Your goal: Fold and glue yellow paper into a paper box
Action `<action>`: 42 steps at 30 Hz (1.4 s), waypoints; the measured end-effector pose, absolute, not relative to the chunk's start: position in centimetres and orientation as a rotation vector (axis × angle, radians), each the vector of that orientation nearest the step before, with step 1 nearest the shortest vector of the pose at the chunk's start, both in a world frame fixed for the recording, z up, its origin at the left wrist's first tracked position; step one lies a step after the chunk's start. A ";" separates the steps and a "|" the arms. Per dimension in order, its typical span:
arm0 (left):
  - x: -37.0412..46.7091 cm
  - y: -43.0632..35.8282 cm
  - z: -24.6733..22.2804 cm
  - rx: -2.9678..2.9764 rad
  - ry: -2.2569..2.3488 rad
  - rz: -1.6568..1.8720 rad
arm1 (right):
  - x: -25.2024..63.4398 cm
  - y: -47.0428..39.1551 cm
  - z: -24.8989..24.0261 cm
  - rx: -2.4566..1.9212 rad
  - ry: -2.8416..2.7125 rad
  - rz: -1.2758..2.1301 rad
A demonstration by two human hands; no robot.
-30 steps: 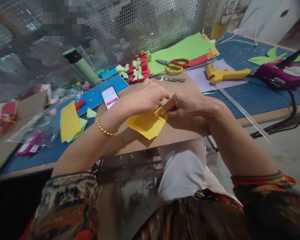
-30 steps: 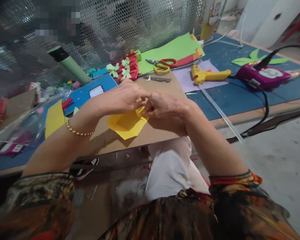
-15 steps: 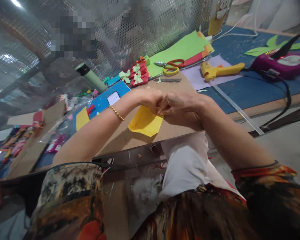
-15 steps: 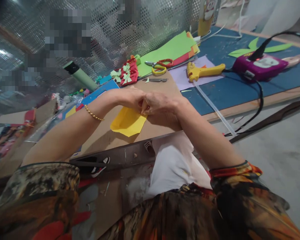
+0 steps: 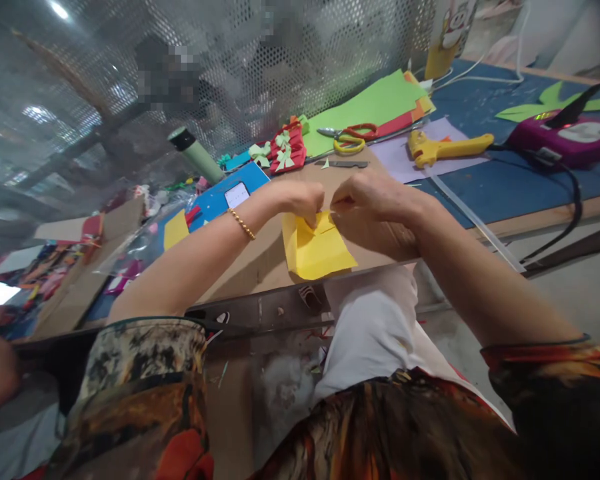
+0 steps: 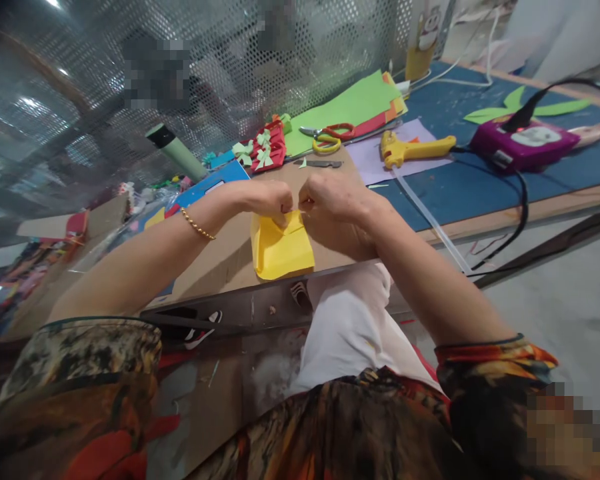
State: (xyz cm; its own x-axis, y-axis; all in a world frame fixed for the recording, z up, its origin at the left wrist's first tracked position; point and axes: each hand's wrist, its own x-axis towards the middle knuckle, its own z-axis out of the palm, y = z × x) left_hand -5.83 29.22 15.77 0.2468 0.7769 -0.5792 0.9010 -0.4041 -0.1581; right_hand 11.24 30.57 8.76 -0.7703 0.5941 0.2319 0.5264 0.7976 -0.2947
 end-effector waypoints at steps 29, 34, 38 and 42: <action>-11.8 26.5 12.4 2.259 1.451 -0.019 | 8.0 30.7 6.0 -0.677 -2.524 0.570; -13.3 26.8 11.9 2.166 1.311 0.001 | 8.5 30.1 6.5 -0.603 -2.488 0.662; -14.2 27.4 11.2 2.058 1.206 0.081 | 9.1 30.1 6.7 -0.493 -2.527 0.584; -14.4 27.2 10.4 2.050 1.130 0.196 | 9.9 30.1 6.5 -0.433 -2.546 0.555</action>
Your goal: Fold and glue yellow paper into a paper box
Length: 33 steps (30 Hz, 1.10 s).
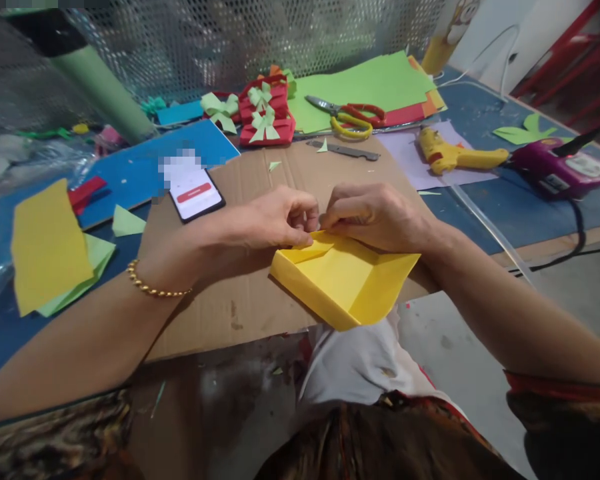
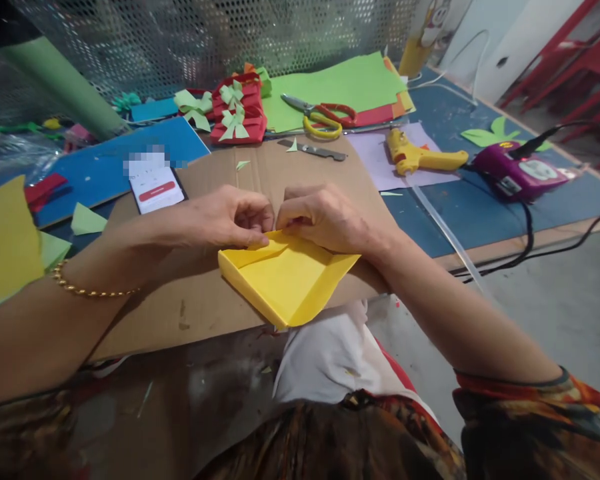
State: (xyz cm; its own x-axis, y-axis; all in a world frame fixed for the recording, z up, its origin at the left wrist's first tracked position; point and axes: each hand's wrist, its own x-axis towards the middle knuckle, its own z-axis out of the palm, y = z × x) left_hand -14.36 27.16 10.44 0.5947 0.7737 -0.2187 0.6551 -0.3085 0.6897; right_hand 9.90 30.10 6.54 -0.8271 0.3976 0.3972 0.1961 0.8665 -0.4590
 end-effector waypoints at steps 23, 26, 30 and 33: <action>-13.6 26.3 10.9 2.042 1.227 0.208 | 10.0 29.7 6.7 -0.500 -2.378 0.776; -13.6 26.2 10.9 2.041 1.213 0.209 | 10.1 29.6 6.7 -0.486 -2.391 0.799; -13.5 26.3 10.9 2.078 1.188 0.197 | 10.1 29.7 6.7 -0.494 -2.422 0.857; -13.6 26.4 10.9 2.098 1.176 0.203 | 10.0 29.9 6.5 -0.457 -2.453 0.856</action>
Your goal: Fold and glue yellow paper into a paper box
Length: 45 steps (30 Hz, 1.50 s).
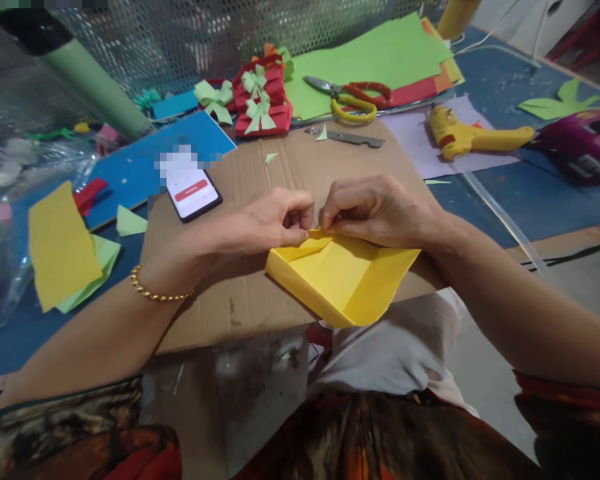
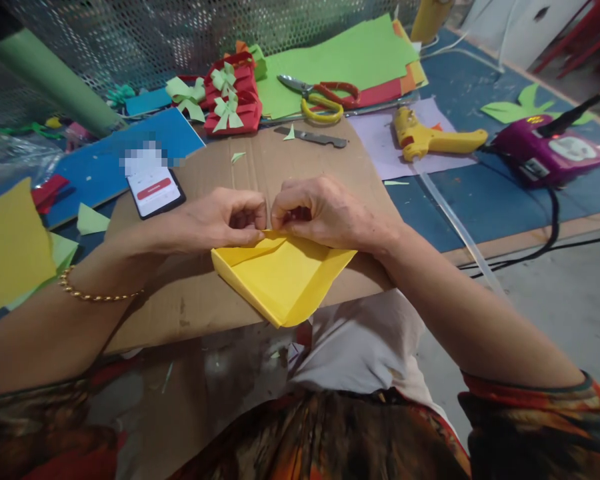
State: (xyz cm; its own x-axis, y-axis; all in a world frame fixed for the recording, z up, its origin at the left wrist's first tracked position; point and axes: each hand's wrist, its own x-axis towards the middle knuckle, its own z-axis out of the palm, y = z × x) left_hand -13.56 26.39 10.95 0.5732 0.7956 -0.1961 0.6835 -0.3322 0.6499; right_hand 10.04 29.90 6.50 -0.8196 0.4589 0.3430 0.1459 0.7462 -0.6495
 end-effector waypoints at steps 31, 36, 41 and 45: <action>-14.5 26.6 10.8 2.044 1.065 0.223 | 10.9 29.2 7.8 -0.716 -2.538 0.702; -14.5 26.7 11.0 2.108 1.074 0.209 | 11.1 29.0 7.8 -0.732 -2.430 0.662; -14.5 26.7 11.1 2.134 1.079 0.168 | 11.1 28.8 8.1 -0.565 -2.521 0.698; -14.4 26.8 11.3 2.137 1.087 0.151 | 11.0 28.9 7.7 -0.584 -2.517 0.648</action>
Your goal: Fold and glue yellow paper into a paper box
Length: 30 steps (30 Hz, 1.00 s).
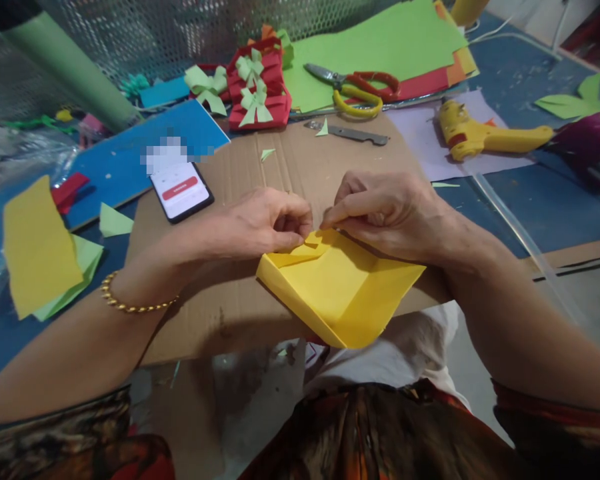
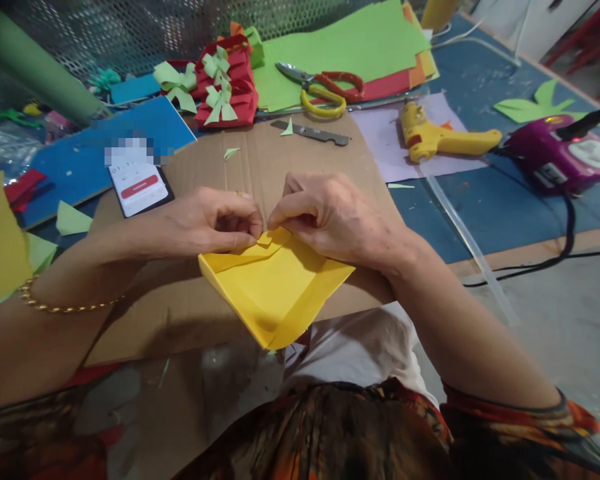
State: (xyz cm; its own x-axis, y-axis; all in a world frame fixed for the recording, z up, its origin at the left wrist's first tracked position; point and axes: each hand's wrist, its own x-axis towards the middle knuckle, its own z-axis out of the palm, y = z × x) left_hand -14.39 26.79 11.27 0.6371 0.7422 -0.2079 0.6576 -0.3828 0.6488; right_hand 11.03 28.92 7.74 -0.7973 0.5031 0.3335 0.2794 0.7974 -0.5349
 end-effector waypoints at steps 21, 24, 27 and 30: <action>-14.3 27.2 10.8 2.093 1.028 0.219 | 10.7 29.3 7.5 -0.536 -2.588 0.665; -14.3 27.1 10.8 2.095 1.038 0.187 | 10.6 29.3 7.2 -0.534 -2.569 0.631; -14.1 27.1 11.0 2.121 1.053 0.162 | 10.5 29.3 7.0 -0.539 -2.550 0.594; -14.1 27.1 11.0 2.164 1.055 0.155 | 10.4 29.4 6.8 -0.531 -2.545 0.565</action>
State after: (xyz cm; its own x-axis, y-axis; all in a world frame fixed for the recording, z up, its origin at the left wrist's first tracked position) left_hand -14.08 27.14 11.00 0.6587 0.7277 -0.1910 0.6422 -0.4116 0.6466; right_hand 10.45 29.41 6.81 -0.8113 0.4585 0.3628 0.2621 0.8398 -0.4754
